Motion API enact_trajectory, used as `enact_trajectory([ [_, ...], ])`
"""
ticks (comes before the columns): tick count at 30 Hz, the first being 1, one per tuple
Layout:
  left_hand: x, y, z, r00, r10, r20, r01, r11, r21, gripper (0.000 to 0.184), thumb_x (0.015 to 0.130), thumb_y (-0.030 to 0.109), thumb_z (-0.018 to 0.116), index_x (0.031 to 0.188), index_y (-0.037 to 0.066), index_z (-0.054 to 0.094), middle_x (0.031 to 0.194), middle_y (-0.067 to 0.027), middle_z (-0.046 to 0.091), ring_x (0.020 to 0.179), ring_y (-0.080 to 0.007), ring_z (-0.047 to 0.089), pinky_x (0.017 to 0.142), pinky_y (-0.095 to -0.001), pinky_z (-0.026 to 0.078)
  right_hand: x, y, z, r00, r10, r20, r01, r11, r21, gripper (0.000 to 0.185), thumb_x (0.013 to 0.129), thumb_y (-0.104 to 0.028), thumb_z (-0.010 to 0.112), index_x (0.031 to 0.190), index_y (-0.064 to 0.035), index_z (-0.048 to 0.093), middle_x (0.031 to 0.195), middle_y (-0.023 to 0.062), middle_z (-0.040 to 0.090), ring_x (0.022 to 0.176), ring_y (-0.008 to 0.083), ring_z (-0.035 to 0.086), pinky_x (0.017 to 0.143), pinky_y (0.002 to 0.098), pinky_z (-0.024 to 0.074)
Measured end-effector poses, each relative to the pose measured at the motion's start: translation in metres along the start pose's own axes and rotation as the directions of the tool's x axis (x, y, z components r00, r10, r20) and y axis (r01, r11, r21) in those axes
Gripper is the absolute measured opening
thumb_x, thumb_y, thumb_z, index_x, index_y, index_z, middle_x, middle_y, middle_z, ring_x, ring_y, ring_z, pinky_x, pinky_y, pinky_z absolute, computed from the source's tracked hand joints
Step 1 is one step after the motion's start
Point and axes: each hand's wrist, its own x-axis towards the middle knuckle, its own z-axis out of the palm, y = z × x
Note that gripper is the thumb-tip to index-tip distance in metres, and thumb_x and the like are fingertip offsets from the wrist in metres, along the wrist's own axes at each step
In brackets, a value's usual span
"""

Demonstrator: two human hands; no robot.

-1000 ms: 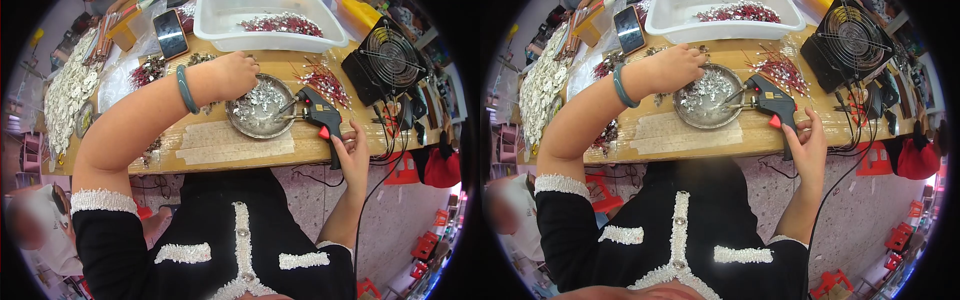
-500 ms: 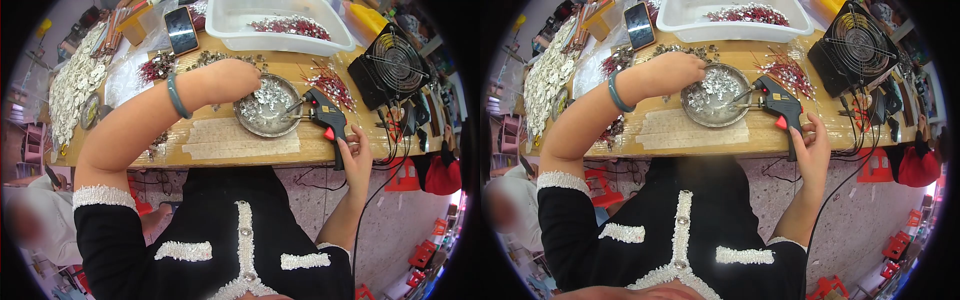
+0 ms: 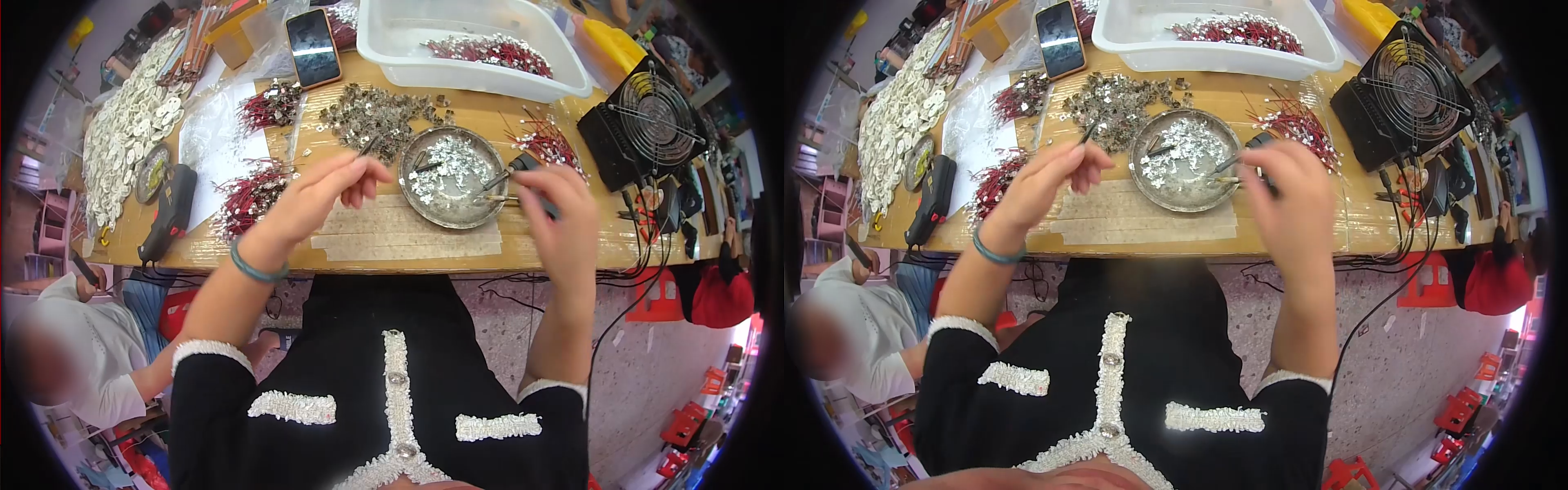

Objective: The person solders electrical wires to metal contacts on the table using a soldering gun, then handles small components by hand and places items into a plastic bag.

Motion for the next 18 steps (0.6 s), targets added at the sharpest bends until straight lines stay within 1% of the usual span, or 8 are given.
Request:
enact_trajectory([
  [2, -0.017, -0.017, 0.01, 0.999, -0.043, -0.003, 0.04, 0.946, -0.322, 0.039, 0.098, 0.027, 0.034, 0.11, 0.0, 0.059, 0.082, 0.0, 0.052, 0.075, -0.0079, 0.046, 0.07, -0.0238, 0.04, 0.026, -0.015, 0.022, 0.968, -0.182, 0.174, 0.199, 0.976, -0.084, 0.008, 0.072, -0.007, 0.066, 0.08, -0.0069, 0.065, 0.089, 0.0094, 0.062, 0.084, 0.0256, 0.059, 0.074, 0.035, 0.0471],
  [3, -0.022, -0.022, 0.015, 0.998, -0.066, -0.011, 0.056, 0.91, -0.41, 0.041, 0.097, 0.027, 0.033, 0.114, -0.002, 0.056, 0.083, -0.0003, 0.052, 0.075, -0.0089, 0.046, 0.071, -0.0235, 0.038, 0.039, -0.02, 0.035, 0.937, -0.193, 0.291, 0.24, 0.962, -0.133, 0.007, 0.073, -0.009, 0.065, 0.08, -0.0065, 0.065, 0.088, 0.008, 0.063, 0.085, 0.0255, 0.059, 0.074, 0.0351, 0.0471],
  [5, -0.03, -0.031, 0.022, 0.999, -0.054, -0.007, 0.043, 0.868, -0.494, 0.04, 0.096, 0.025, 0.034, 0.117, -0.002, 0.055, 0.084, 0.0001, 0.051, 0.076, -0.0087, 0.045, 0.071, -0.0231, 0.038, 0.063, -0.022, 0.059, 0.845, -0.224, 0.486, 0.369, 0.902, -0.224, 0.006, 0.073, -0.01, 0.063, 0.077, -0.007, 0.066, 0.086, 0.0069, 0.064, 0.086, 0.0256, 0.06, 0.072, 0.0358, 0.0476],
  [7, -0.034, -0.038, 0.024, 0.999, -0.033, 0.004, 0.03, 0.831, -0.556, 0.038, 0.095, 0.022, 0.037, 0.122, -0.001, 0.052, 0.084, 0.0007, 0.05, 0.076, -0.0083, 0.045, 0.071, -0.0223, 0.037, 0.081, -0.016, 0.084, 0.723, -0.252, 0.644, 0.535, 0.793, -0.291, 0.007, 0.072, -0.011, 0.06, 0.073, -0.0087, 0.067, 0.082, 0.0073, 0.065, 0.084, 0.0262, 0.062, 0.07, 0.0368, 0.0486],
  [9, -0.037, -0.041, 0.024, 0.999, -0.034, 0.008, 0.033, 0.804, -0.594, 0.037, 0.095, 0.02, 0.038, 0.123, -0.001, 0.051, 0.084, 0.0009, 0.05, 0.076, -0.0082, 0.045, 0.071, -0.0218, 0.037, 0.091, -0.019, 0.095, 0.643, -0.177, 0.745, 0.583, 0.744, -0.327, 0.008, 0.069, -0.01, 0.06, 0.069, -0.0098, 0.068, 0.077, 0.0087, 0.065, 0.078, 0.0274, 0.063, 0.068, 0.0376, 0.0496],
  [10, -0.038, -0.041, 0.022, 0.999, -0.036, 0.007, 0.033, 0.79, -0.612, 0.037, 0.095, 0.019, 0.039, 0.123, -0.001, 0.051, 0.084, 0.0009, 0.05, 0.075, -0.0081, 0.045, 0.071, -0.0216, 0.037, 0.094, -0.021, 0.099, 0.6, -0.137, 0.788, 0.609, 0.717, -0.338, 0.009, 0.068, -0.01, 0.059, 0.068, -0.0103, 0.068, 0.075, 0.0094, 0.065, 0.076, 0.028, 0.063, 0.066, 0.038, 0.0501],
  [13, -0.038, -0.045, 0.018, 1.0, -0.009, 0.021, 0.021, 0.732, -0.681, 0.037, 0.094, 0.018, 0.042, 0.125, -0.001, 0.048, 0.085, 0.0009, 0.05, 0.075, -0.0079, 0.044, 0.071, -0.0207, 0.038, 0.095, -0.017, 0.106, 0.606, -0.25, 0.755, 0.664, 0.682, -0.307, 0.008, 0.067, -0.008, 0.06, 0.067, -0.0095, 0.068, 0.071, 0.0112, 0.064, 0.07, 0.0294, 0.064, 0.063, 0.039, 0.0505],
  [18, -0.039, -0.051, 0.016, 0.999, 0.048, 0.024, -0.015, 0.675, -0.738, 0.037, 0.094, 0.018, 0.043, 0.125, -0.001, 0.047, 0.085, 0.0004, 0.05, 0.075, -0.0081, 0.044, 0.07, -0.0205, 0.038, 0.103, -0.022, 0.113, 0.542, -0.174, 0.822, 0.685, 0.659, -0.312, 0.007, 0.066, -0.01, 0.061, 0.068, -0.0064, 0.067, 0.072, 0.0112, 0.064, 0.073, 0.0286, 0.064, 0.065, 0.0381, 0.0506],
])
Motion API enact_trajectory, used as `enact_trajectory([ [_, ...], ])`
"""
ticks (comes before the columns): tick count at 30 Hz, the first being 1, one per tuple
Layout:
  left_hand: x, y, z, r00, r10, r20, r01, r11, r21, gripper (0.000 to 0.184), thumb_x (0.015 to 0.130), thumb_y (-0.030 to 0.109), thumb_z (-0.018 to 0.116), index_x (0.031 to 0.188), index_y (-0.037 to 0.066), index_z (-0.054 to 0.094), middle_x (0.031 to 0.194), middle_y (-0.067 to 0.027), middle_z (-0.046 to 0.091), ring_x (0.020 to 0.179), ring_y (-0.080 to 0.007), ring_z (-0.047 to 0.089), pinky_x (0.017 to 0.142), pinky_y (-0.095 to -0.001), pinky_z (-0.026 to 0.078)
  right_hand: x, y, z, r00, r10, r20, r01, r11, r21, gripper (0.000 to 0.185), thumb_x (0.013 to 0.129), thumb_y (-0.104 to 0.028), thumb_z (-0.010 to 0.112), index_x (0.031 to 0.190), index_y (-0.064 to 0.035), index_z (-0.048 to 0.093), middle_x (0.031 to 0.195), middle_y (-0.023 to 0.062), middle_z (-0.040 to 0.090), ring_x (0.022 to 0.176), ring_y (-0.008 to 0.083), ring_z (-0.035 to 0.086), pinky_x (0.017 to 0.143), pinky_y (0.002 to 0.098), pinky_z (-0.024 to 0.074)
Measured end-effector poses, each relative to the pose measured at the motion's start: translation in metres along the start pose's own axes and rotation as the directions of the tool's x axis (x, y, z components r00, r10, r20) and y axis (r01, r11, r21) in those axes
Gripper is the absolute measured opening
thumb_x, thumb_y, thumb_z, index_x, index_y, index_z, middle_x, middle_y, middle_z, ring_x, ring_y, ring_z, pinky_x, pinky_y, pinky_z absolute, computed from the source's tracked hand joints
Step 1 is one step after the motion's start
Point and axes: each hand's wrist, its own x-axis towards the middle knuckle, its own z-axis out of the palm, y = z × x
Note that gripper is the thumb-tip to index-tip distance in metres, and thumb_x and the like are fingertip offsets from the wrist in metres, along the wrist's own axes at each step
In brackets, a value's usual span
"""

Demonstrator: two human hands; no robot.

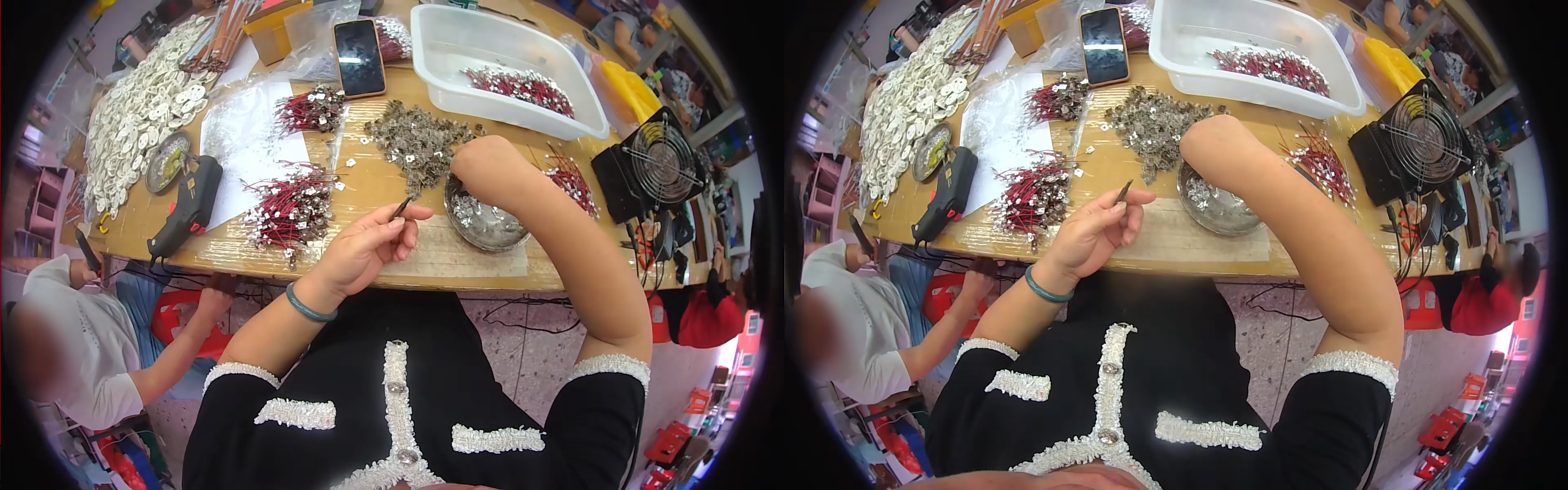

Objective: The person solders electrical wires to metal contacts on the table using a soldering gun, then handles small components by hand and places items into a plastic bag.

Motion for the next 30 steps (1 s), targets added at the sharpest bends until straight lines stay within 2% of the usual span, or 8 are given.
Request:
enact_trajectory([
  [4, -0.001, -0.001, -0.001, 1.0, 0.019, -0.016, -0.019, 1.0, -0.021, 0.033, 0.095, 0.019, 0.041, 0.122, 0.001, 0.048, 0.086, -0.0007, 0.051, 0.075, -0.0088, 0.046, 0.07, -0.021, 0.039, 0.002, 0.001, -0.008, 0.995, -0.032, 0.095, 0.031, 0.999, 0.015, 0.009, 0.064, -0.01, 0.062, 0.07, -0.0055, 0.066, 0.074, 0.0111, 0.063, 0.075, 0.0288, 0.063, 0.068, 0.0387, 0.0503],
  [10, 0.002, -0.002, -0.006, 0.998, 0.051, -0.031, -0.054, 0.992, -0.118, 0.033, 0.099, 0.023, 0.036, 0.121, 0.001, 0.046, 0.091, -0.0039, 0.053, 0.077, -0.011, 0.049, 0.07, -0.0236, 0.042, -0.008, 0.02, -0.02, 0.996, 0.041, -0.076, -0.025, 0.981, 0.195, 0.01, 0.062, -0.01, 0.06, 0.07, -0.0046, 0.062, 0.073, 0.0127, 0.061, 0.074, 0.0325, 0.061, 0.067, 0.0392, 0.0489],
  [11, 0.003, -0.003, -0.008, 0.998, 0.056, -0.042, -0.06, 0.992, -0.108, 0.034, 0.099, 0.024, 0.035, 0.122, 0.001, 0.045, 0.093, -0.005, 0.054, 0.079, -0.0117, 0.05, 0.072, -0.0243, 0.043, -0.013, 0.021, -0.029, 0.993, 0.077, -0.095, -0.05, 0.964, 0.263, 0.01, 0.065, -0.01, 0.061, 0.072, -0.0029, 0.059, 0.068, 0.0106, 0.059, 0.067, 0.0263, 0.06, 0.062, 0.035, 0.0475],
  [15, 0.008, 0.001, 0.006, 0.988, 0.065, -0.139, -0.079, 0.992, -0.101, 0.038, 0.099, 0.026, 0.034, 0.127, 0.001, 0.041, 0.105, -0.0092, 0.054, 0.086, -0.0148, 0.054, 0.078, -0.028, 0.046, -0.011, 0.003, -0.045, 0.997, 0.064, -0.049, 0.004, 0.568, 0.823, 0.014, 0.072, -0.012, 0.066, 0.074, 0.0, 0.059, 0.063, 0.005, 0.055, 0.059, 0.0113, 0.051, 0.056, 0.0263, 0.043],
  [18, 0.008, 0.0, 0.011, 0.984, 0.073, -0.161, -0.097, 0.984, -0.149, 0.039, 0.1, 0.025, 0.034, 0.13, 0.001, 0.039, 0.113, -0.0121, 0.052, 0.091, -0.0171, 0.055, 0.081, -0.0319, 0.047, 0.0, -0.023, -0.044, 0.997, 0.017, -0.069, 0.051, 0.503, 0.863, 0.016, 0.074, -0.014, 0.067, 0.075, -0.0003, 0.061, 0.065, 0.0057, 0.057, 0.06, 0.013, 0.053, 0.057, 0.0275, 0.044],
  [22, 0.003, 0.0, -0.008, 0.996, 0.052, -0.074, -0.062, 0.988, -0.142, 0.034, 0.099, 0.023, 0.036, 0.125, 0.002, 0.044, 0.087, -0.0027, 0.053, 0.072, -0.0099, 0.05, 0.062, -0.0203, 0.041, 0.0, -0.007, -0.043, 0.996, 0.059, -0.074, -0.011, 0.848, 0.53, 0.012, 0.07, -0.013, 0.067, 0.077, -0.0028, 0.065, 0.071, 0.0096, 0.064, 0.065, 0.0231, 0.061, 0.062, 0.0337, 0.0483],
  [26, 0.004, -0.004, -0.002, 0.988, 0.077, -0.132, -0.088, 0.993, -0.08, 0.032, 0.099, 0.022, 0.037, 0.122, 0.001, 0.046, 0.078, 0.0006, 0.048, 0.065, -0.0077, 0.044, 0.057, -0.0185, 0.035, -0.007, 0.001, -0.025, 0.97, 0.107, 0.219, -0.187, 0.903, 0.388, 0.011, 0.065, -0.013, 0.066, 0.074, -0.0064, 0.066, 0.073, 0.0107, 0.065, 0.072, 0.0269, 0.063, 0.067, 0.0375, 0.0495],
  [30, 0.0, -0.007, 0.001, 0.985, 0.103, -0.14, -0.098, 0.994, 0.038, 0.033, 0.099, 0.022, 0.037, 0.122, 0.001, 0.046, 0.081, -0.0004, 0.048, 0.067, -0.0088, 0.043, 0.062, -0.02, 0.036, -0.004, -0.006, -0.001, 0.974, 0.126, 0.19, -0.173, 0.951, 0.255, 0.01, 0.064, -0.007, 0.06, 0.073, -0.0062, 0.064, 0.072, 0.0128, 0.064, 0.075, 0.0312, 0.062, 0.068, 0.0409, 0.049],
])
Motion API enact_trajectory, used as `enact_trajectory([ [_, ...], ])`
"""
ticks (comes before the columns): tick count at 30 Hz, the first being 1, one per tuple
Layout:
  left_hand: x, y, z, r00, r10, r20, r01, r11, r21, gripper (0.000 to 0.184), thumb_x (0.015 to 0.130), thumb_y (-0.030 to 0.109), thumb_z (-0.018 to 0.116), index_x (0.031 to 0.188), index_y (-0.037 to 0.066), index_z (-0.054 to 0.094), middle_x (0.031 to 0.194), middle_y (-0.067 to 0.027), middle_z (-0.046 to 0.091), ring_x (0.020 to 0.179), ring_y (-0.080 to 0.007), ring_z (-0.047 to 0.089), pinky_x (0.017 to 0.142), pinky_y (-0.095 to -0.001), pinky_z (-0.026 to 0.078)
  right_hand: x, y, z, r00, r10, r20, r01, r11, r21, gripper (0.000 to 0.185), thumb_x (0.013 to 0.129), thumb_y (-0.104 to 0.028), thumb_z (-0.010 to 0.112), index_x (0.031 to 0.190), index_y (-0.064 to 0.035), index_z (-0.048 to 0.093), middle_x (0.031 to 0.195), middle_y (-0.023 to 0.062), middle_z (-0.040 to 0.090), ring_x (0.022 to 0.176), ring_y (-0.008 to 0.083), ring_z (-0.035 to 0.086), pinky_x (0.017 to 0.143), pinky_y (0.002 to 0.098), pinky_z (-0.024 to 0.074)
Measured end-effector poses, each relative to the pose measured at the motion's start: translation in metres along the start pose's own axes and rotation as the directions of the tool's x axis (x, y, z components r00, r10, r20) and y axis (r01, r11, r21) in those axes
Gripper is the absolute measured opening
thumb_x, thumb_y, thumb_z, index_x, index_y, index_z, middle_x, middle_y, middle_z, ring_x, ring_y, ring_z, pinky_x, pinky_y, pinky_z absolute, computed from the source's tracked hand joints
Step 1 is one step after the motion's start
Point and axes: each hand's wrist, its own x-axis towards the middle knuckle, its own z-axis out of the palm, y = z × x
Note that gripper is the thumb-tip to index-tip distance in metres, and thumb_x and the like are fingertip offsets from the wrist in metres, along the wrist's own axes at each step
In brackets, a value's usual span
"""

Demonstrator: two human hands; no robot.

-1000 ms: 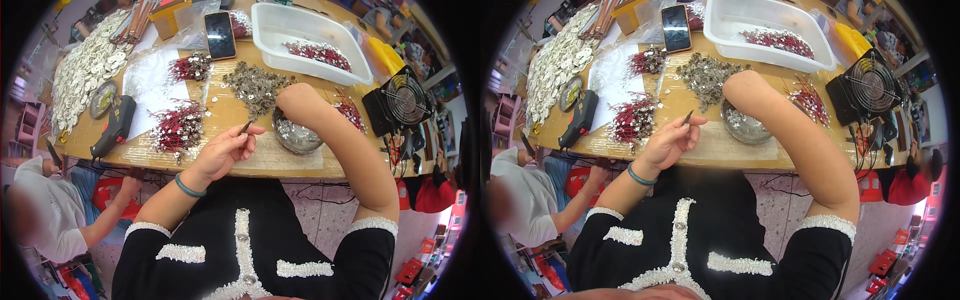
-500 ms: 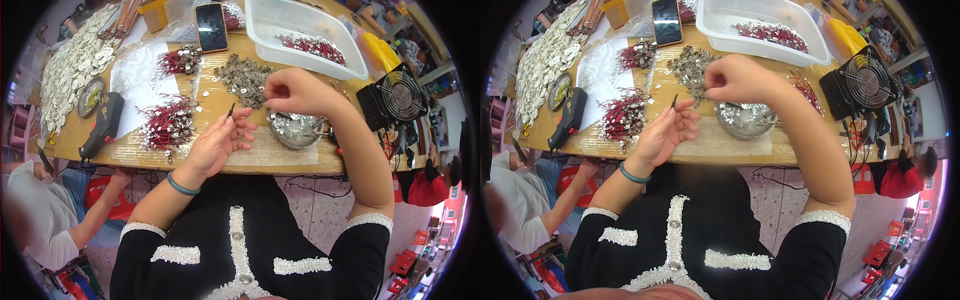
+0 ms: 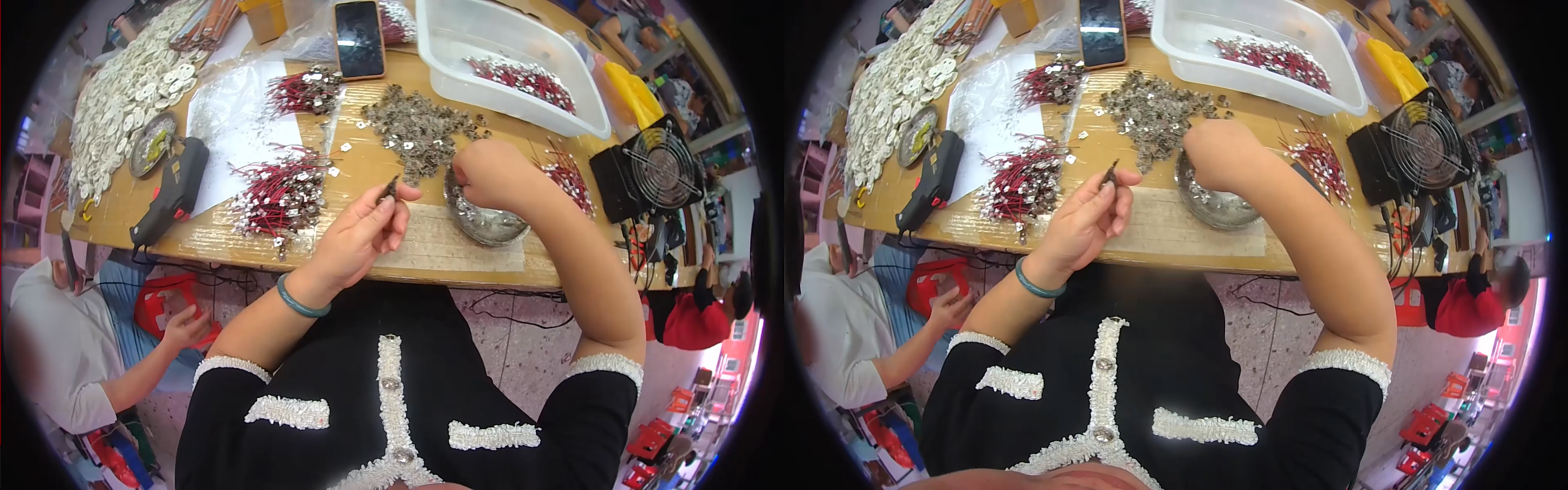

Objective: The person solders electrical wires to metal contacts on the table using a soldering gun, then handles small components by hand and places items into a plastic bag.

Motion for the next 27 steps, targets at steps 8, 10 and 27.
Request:
enact_trajectory([
  [8, -0.009, -0.002, 0.0, 0.997, 0.081, -0.005, -0.081, 0.992, 0.093, 0.03, 0.099, 0.021, 0.038, 0.122, 0.003, 0.047, 0.085, -0.0009, 0.05, 0.073, -0.0086, 0.045, 0.065, -0.0205, 0.037, -0.014, 0.003, -0.014, 0.986, 0.022, -0.163, 0.016, 0.973, 0.229, 0.02, 0.066, 0.002, 0.056, 0.083, -0.0037, 0.062, 0.078, 0.0151, 0.062, 0.076, 0.0322, 0.059, 0.069, 0.0395, 0.0469],
  [10, -0.007, 0.0, -0.001, 0.996, 0.086, 0.004, -0.086, 0.992, 0.088, 0.03, 0.099, 0.021, 0.037, 0.121, 0.003, 0.047, 0.085, -0.0011, 0.051, 0.073, -0.0086, 0.045, 0.066, -0.0208, 0.037, -0.023, 0.003, -0.027, 0.963, 0.077, -0.256, 0.007, 0.951, 0.311, 0.024, 0.069, 0.003, 0.055, 0.09, -0.0052, 0.064, 0.085, 0.0149, 0.062, 0.084, 0.03, 0.06, 0.075, 0.0375, 0.0478],
  [27, -0.012, -0.004, -0.007, 0.976, 0.207, -0.067, -0.209, 0.978, -0.021, 0.03, 0.1, 0.022, 0.036, 0.119, 0.004, 0.05, 0.074, 0.002, 0.046, 0.069, -0.005, 0.044, 0.063, -0.0185, 0.036, -0.032, -0.122, 0.06, 0.895, 0.437, -0.087, 0.363, -0.604, 0.709, 0.012, 0.088, -0.003, 0.057, 0.098, -0.0052, 0.051, 0.092, 0.0064, 0.059, 0.086, 0.0163, 0.06, 0.08, 0.0311, 0.0479],
])
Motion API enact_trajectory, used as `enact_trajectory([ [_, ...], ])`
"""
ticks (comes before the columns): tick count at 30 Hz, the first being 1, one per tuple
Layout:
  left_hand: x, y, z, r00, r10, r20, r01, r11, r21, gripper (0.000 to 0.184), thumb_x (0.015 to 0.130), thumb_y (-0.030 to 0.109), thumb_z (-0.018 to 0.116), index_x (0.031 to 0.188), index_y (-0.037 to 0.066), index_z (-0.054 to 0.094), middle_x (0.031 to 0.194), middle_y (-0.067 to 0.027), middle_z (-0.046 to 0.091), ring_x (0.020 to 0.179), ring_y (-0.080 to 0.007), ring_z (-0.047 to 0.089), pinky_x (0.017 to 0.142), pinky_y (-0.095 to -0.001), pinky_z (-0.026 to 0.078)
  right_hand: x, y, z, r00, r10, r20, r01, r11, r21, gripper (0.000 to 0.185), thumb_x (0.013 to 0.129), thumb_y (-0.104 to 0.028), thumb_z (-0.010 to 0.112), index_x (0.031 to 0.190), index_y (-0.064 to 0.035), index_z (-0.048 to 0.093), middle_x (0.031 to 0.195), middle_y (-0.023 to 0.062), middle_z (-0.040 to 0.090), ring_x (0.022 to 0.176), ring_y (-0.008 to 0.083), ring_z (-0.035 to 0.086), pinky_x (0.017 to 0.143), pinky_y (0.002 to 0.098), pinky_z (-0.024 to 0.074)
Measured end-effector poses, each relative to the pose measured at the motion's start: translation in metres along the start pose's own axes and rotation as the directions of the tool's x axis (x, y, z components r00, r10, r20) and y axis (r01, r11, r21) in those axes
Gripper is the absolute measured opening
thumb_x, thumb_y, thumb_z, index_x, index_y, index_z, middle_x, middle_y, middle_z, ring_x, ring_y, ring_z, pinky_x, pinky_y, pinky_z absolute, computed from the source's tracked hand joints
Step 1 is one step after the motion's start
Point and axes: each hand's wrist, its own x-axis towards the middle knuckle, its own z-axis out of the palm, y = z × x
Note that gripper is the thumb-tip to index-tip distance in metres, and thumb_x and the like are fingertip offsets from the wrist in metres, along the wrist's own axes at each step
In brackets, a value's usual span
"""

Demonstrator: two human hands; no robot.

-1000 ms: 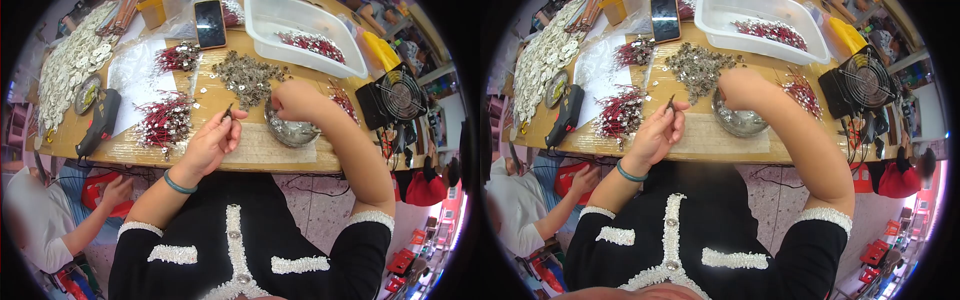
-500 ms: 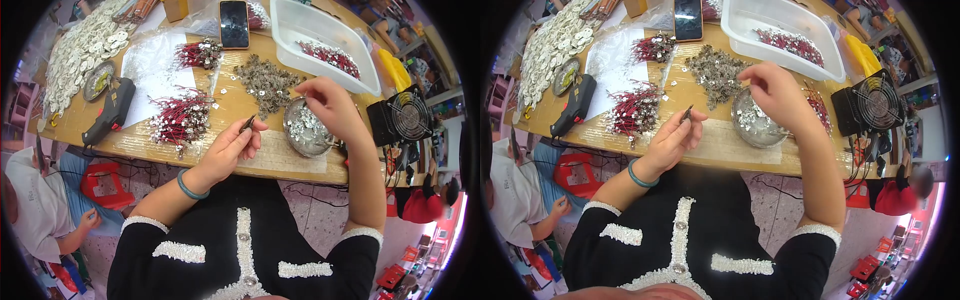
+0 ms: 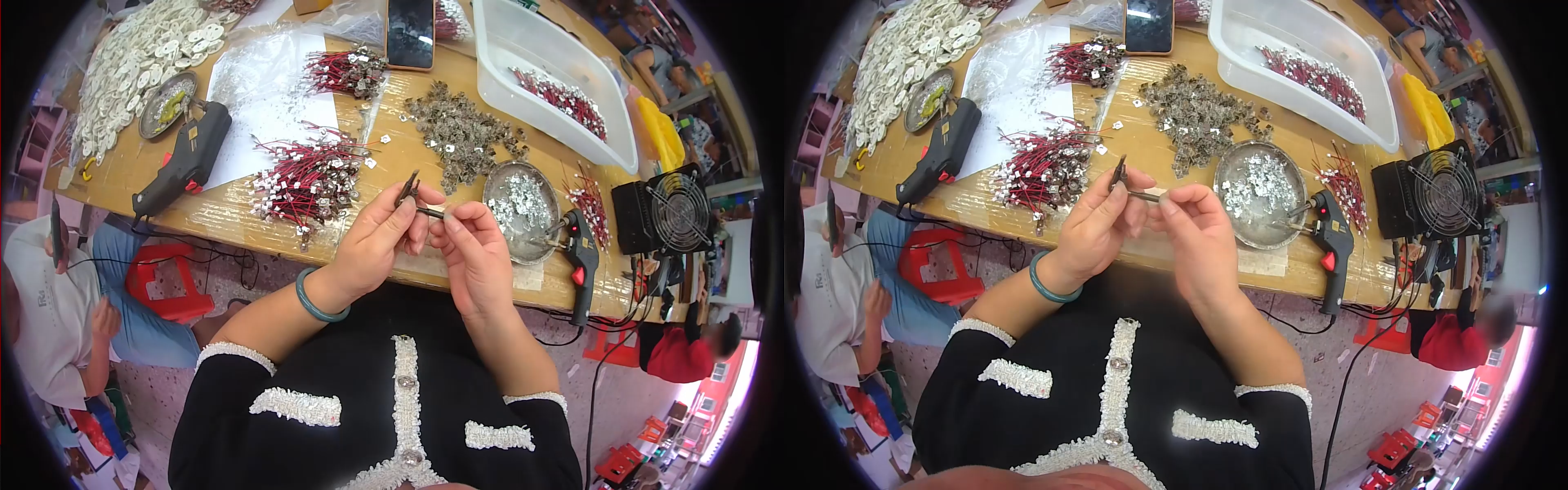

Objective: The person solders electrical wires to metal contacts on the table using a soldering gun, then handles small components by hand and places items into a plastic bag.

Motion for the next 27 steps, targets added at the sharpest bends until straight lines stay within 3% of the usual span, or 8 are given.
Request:
enact_trajectory([
  [5, 0.0, 0.003, 0.001, 0.998, -0.025, 0.056, 0.031, 0.995, -0.095, 0.031, 0.099, 0.022, 0.037, 0.118, 0.001, 0.05, 0.074, 0.0014, 0.046, 0.068, -0.0055, 0.043, 0.061, -0.0192, 0.036, -0.003, -0.001, -0.011, 0.996, 0.066, 0.059, -0.06, 0.994, -0.087, 0.013, 0.087, -0.005, 0.058, 0.099, -0.0056, 0.051, 0.095, 0.006, 0.059, 0.085, 0.0152, 0.06, 0.078, 0.0283, 0.0477],
  [9, 0.001, 0.002, 0.0, 0.993, -0.029, 0.111, 0.035, 0.998, -0.056, 0.032, 0.099, 0.022, 0.037, 0.118, 0.0, 0.05, 0.074, 0.0016, 0.046, 0.066, -0.0054, 0.042, 0.06, -0.0189, 0.035, -0.002, -0.003, -0.014, 0.984, 0.15, 0.094, -0.157, 0.985, 0.069, 0.013, 0.088, -0.005, 0.058, 0.099, -0.0058, 0.052, 0.096, 0.0065, 0.059, 0.087, 0.0171, 0.06, 0.082, 0.0318, 0.047],
  [12, 0.002, 0.005, 0.001, 0.991, -0.063, 0.119, 0.062, 0.998, 0.009, 0.035, 0.099, 0.026, 0.038, 0.119, -0.001, 0.048, 0.07, -0.0016, 0.046, 0.066, -0.0091, 0.043, 0.072, -0.0245, 0.04, -0.002, -0.003, -0.013, 0.982, 0.146, 0.123, -0.16, 0.981, 0.112, 0.012, 0.088, -0.005, 0.057, 0.099, -0.006, 0.052, 0.098, 0.0065, 0.059, 0.09, 0.0188, 0.059, 0.085, 0.0351, 0.0461],
  [27, 0.0, 0.007, 0.006, 0.99, -0.066, 0.121, 0.04, 0.978, 0.205, 0.031, 0.099, 0.022, 0.036, 0.117, 0.002, 0.051, 0.07, 0.0021, 0.045, 0.065, -0.0052, 0.04, 0.061, -0.0194, 0.033, -0.002, 0.0, -0.024, 0.974, 0.132, 0.185, -0.157, 0.98, 0.126, 0.012, 0.087, -0.003, 0.058, 0.097, -0.0081, 0.052, 0.103, 0.0071, 0.059, 0.098, 0.0184, 0.056, 0.09, 0.0378, 0.044],
])
